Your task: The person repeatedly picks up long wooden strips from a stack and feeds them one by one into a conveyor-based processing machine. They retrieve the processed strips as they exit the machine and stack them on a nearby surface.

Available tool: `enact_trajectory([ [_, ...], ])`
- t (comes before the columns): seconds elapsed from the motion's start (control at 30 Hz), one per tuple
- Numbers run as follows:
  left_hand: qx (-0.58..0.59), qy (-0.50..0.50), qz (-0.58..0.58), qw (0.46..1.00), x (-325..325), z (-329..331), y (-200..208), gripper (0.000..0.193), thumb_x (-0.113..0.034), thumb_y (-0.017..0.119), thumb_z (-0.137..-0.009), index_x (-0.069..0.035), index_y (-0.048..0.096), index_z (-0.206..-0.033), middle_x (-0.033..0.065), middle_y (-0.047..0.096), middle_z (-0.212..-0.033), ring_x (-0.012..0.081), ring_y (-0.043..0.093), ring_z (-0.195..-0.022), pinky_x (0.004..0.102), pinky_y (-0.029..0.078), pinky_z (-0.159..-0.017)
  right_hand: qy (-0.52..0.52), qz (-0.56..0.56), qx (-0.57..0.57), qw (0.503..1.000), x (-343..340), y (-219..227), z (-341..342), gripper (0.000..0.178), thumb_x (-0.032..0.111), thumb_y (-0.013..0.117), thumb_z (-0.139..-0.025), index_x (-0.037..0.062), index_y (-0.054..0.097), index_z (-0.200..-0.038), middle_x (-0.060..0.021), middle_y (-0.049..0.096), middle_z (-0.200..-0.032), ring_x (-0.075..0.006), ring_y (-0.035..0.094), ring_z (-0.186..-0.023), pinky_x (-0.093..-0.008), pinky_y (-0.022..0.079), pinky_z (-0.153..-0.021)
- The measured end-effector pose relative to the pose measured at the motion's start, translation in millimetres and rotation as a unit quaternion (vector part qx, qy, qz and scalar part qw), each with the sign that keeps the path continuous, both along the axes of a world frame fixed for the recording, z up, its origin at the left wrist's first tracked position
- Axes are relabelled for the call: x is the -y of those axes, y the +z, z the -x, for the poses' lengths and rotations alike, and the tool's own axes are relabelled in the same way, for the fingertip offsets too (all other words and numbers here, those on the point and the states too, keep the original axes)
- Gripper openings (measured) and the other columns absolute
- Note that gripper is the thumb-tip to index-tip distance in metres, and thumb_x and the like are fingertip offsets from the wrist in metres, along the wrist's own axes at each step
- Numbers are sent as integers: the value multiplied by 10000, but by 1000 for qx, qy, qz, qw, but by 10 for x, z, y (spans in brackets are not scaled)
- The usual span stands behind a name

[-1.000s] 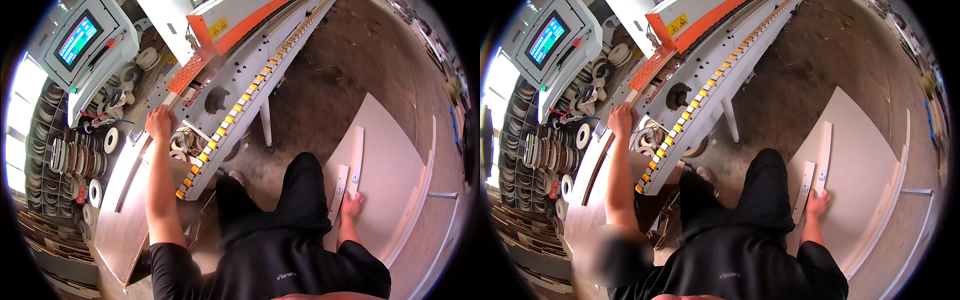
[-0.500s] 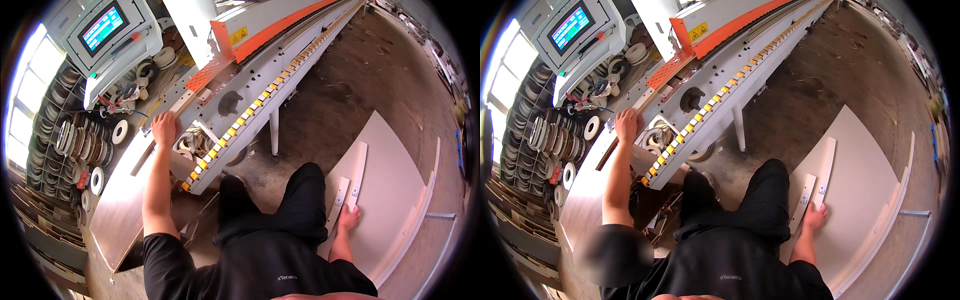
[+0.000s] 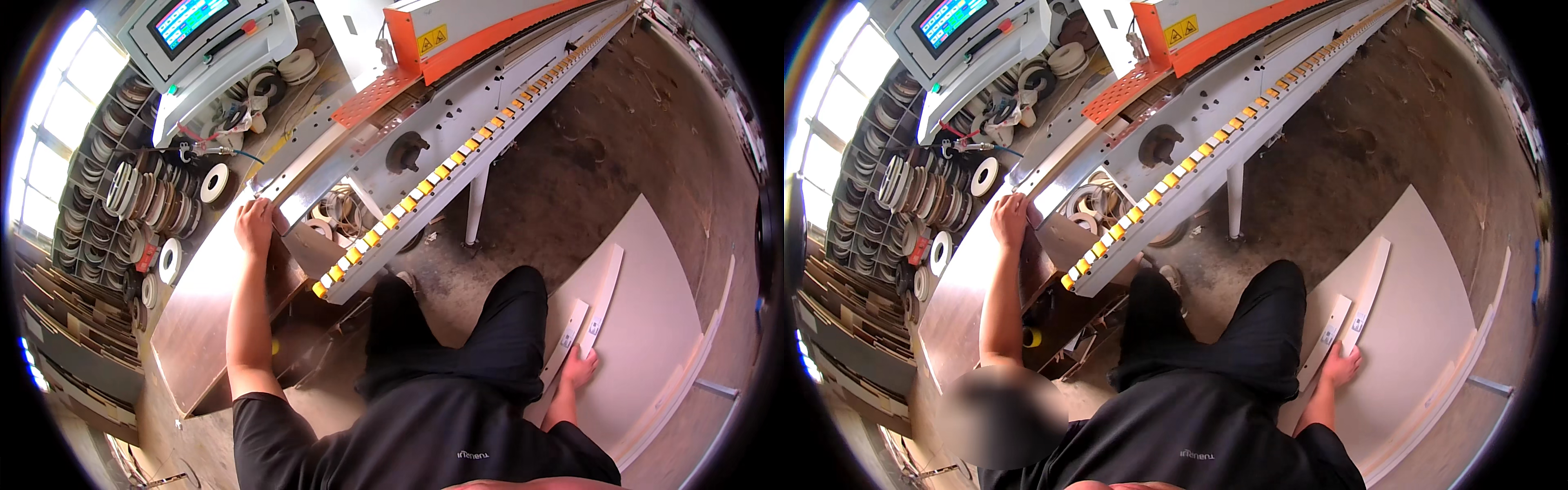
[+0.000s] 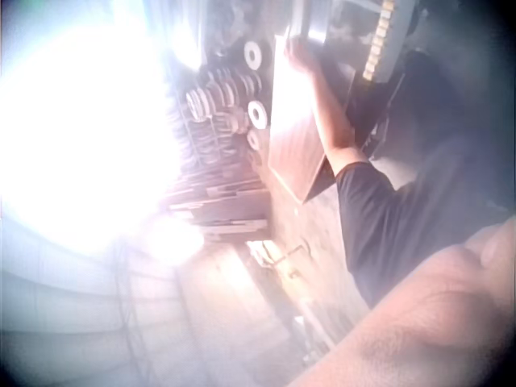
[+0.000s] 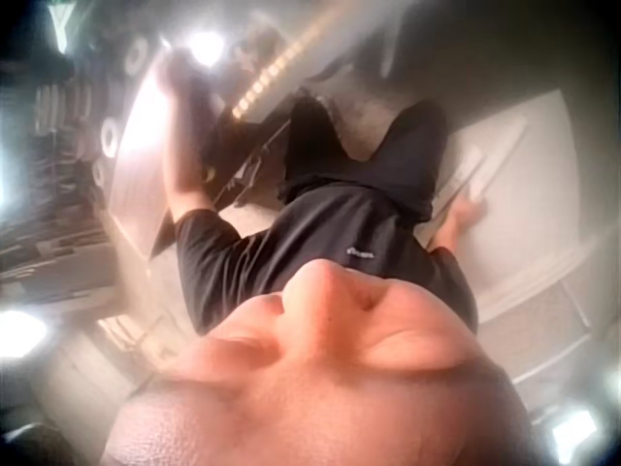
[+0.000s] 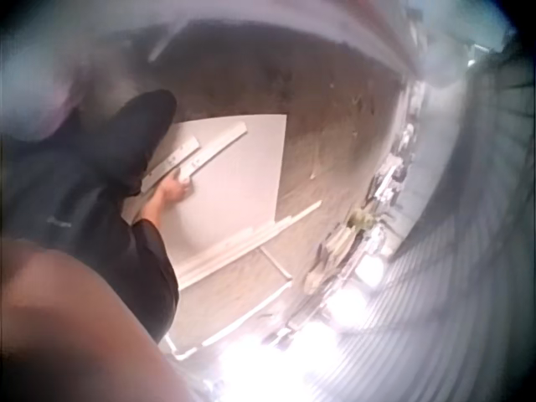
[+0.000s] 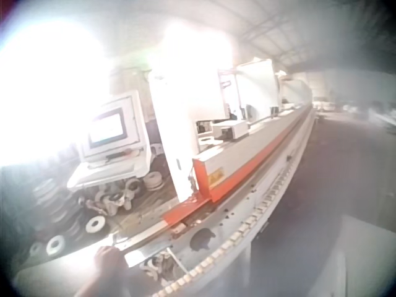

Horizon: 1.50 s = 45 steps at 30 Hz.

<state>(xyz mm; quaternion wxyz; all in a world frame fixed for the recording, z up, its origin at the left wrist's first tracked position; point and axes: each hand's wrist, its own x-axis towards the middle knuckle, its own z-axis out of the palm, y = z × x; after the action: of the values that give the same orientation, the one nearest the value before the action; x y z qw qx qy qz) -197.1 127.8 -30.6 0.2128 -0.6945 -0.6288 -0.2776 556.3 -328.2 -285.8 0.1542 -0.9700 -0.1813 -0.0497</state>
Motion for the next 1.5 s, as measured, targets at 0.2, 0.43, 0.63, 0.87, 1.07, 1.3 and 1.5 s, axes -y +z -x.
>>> enact_trajectory([
  [0.2, 17, -7, 12, 1000, -406, -480, -25, 163, -308, 727, -1008, -196, 845, -1013, 4, 807, -1059, 305, 736, -1019, 430, 601, -888, -18, 5, 10, 1000, 33, -34, -14, 707, 670, 815, -920, 126, 725, -1361, -162, 722, -1293, -413, 686, -1221, -562, 561, -1010],
  [0.43, 23, -24, -9, 999, -847, -917, -144, 155, -291, 717, -996, -202, 829, -1055, 12, 803, -1108, 307, 734, -1052, 436, 606, -902, -30, 20, -30, 999, 6, 17, -97, 748, 672, 855, -884, 104, 741, -1357, -146, 736, -1335, -394, 690, -1248, -550, 562, -1046],
  [0.63, 63, -112, -49, 990, -1067, -1014, -236, 157, -192, 715, -972, -164, 818, -1087, 28, 805, -1164, 320, 724, -1113, 451, 598, -956, -40, -115, -74, 990, 29, 173, -23, 623, 490, 930, -870, 79, 760, -1305, -129, 737, -1323, -366, 673, -1266, -521, 548, -1068],
  [0.87, -24, -182, -30, 983, -833, -1187, -126, 260, -161, 759, -948, -155, 797, -1206, 23, 788, -1290, 306, 696, -1210, 444, 562, -1032, 131, -249, -36, 959, 139, 830, 646, 510, 272, 971, -804, 59, 745, -1208, -112, 702, -1225, -362, 694, -1136, -506, 570, -1003],
  [1.07, -41, -439, 20, 897, 434, -2285, 129, 411, -162, 790, -923, -157, 778, -1333, 35, 730, -1484, 301, 642, -1386, 501, 530, -1144, 344, -295, 68, 889, -186, 1273, 1028, 574, 223, 1015, -689, 79, 758, -1182, -102, 700, -1144, -373, 689, -1054, -510, 583, -922],
  [1.3, -163, -588, 33, 792, 1481, -2808, 634, 341, -197, 738, -917, -154, 732, -1255, 52, 627, -1641, 276, 608, -1476, 500, 477, -1251, 528, -286, 125, 790, -865, 2092, 1398, 541, 248, 1004, -686, 115, 798, -1167, -37, 711, -1079, -293, 690, -981, -453, 540, -905],
  [1.5, -114, -561, 46, 818, 1443, -2468, 653, 193, -207, 814, -889, -151, 716, -1046, 49, 738, -1433, 272, 695, -1294, 446, 555, -1065, 537, -286, 141, 781, -1206, 2322, 1505, 602, 309, 986, -750, 108, 768, -1274, -52, 731, -1235, -300, 679, -1161, -542, 500, -1131],
])
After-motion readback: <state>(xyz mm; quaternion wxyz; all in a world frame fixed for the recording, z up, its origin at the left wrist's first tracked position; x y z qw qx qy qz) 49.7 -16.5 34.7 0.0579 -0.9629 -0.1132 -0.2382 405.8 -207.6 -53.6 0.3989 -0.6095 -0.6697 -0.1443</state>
